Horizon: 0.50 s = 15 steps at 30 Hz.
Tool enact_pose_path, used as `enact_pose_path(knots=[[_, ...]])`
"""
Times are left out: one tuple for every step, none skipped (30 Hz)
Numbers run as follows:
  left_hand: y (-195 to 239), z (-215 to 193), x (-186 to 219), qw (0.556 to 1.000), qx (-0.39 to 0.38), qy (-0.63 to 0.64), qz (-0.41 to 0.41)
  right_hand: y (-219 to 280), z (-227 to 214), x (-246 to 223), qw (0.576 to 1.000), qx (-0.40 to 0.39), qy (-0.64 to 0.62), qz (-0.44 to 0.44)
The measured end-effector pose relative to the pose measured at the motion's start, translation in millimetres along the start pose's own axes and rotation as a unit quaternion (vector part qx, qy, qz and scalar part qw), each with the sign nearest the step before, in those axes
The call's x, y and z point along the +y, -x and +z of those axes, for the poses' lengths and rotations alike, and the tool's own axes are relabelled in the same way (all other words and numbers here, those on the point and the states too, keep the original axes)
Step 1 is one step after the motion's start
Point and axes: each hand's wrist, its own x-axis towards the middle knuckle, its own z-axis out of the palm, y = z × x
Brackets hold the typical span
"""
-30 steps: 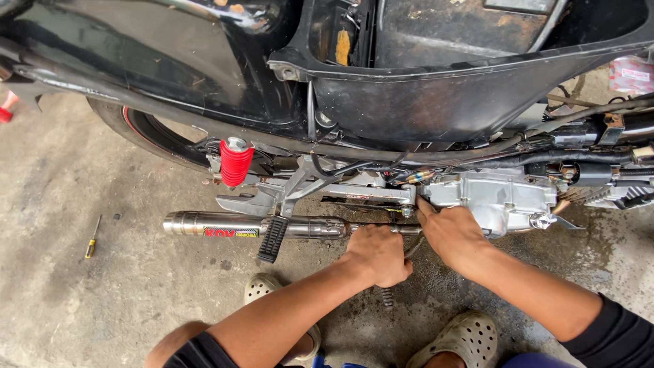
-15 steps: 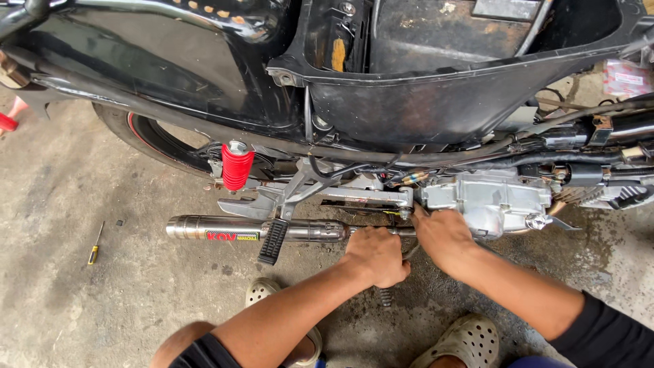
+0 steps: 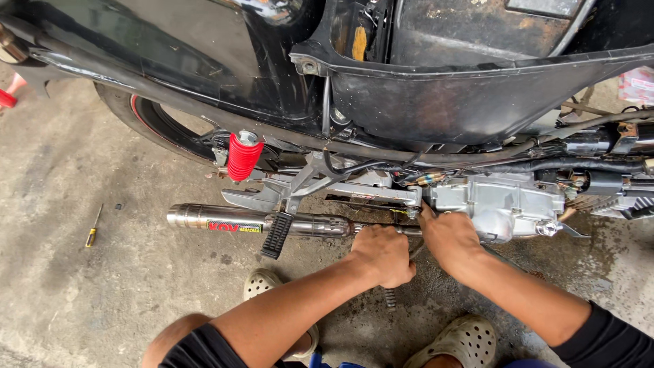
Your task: The person uses a wrench to tighten a bolt on the motorcycle's engine casing. They then use a screwdriver to adjust a component near the exhaust pipe.
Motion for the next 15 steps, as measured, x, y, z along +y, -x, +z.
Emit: enact_pose_path(knots=[[2.0,0.7,1.2,1.0,-0.001,-0.003,0.002,17.3,-35.8,9.6,1.0,-0.001,-0.002,0.003],[4.2,0.9,2.8,1.0,-0.008,0.003,0.001,34.7,-71.9,19.7,0.999,-0.025,-0.022,-0.017],[6.1,-0.9,2.2,1.0,-0.014,0.007,-0.001,50.0,-109.5,29.7,0.997,-0.047,-0.043,-0.037],[5.5,-4.6,2.1,1.0,-0.014,0.001,0.001,56.2,-114.5,29.5,0.997,-0.045,-0.046,-0.033],[6.0,-6.2,2.7,1.0,-0.013,0.012,-0.003,62.4,-119.6,29.2,0.997,-0.067,-0.012,-0.037],[6.7,-7.2,2.7,1.0,-0.012,0.023,-0.007,68.5,-124.5,28.2,0.995,-0.088,0.022,-0.04],[4.6,-3.8,1.1,1.0,-0.011,0.026,-0.009,65.4,-124.1,25.1,0.995,-0.087,0.025,-0.043],[2.4,0.2,-0.1,0.999,-0.01,0.031,-0.012,62.7,-123.0,21.9,0.994,-0.085,0.057,-0.04],[0.5,5.7,0.1,0.999,-0.012,0.035,-0.013,62.2,-120.6,18.1,0.992,-0.085,0.087,-0.036],[1.5,8.1,-0.4,0.999,-0.013,0.038,-0.013,55.7,-107.1,16.5,0.992,-0.087,0.088,-0.037],[1.3,8.9,-0.9,1.0,-0.004,0.021,-0.008,48.2,-93.9,16.3,0.995,-0.052,0.079,-0.043],[0.9,9.2,-1.0,1.0,0.005,0.004,-0.004,40.7,-80.8,16.8,0.996,-0.017,0.07,-0.048],[2.5,8.7,0.4,1.0,0.004,0.0,-0.002,51.3,-92.3,21.6,0.997,-0.017,0.067,-0.045],[4.3,7.7,1.5,1.0,0.0,0.002,0.0,61.6,-104.4,26.6,0.998,0.005,0.036,-0.045],[5.1,5.0,1.9,1.0,-0.001,0.006,0.0,69.8,-117.9,33.2,0.998,0.03,0.008,-0.046]])
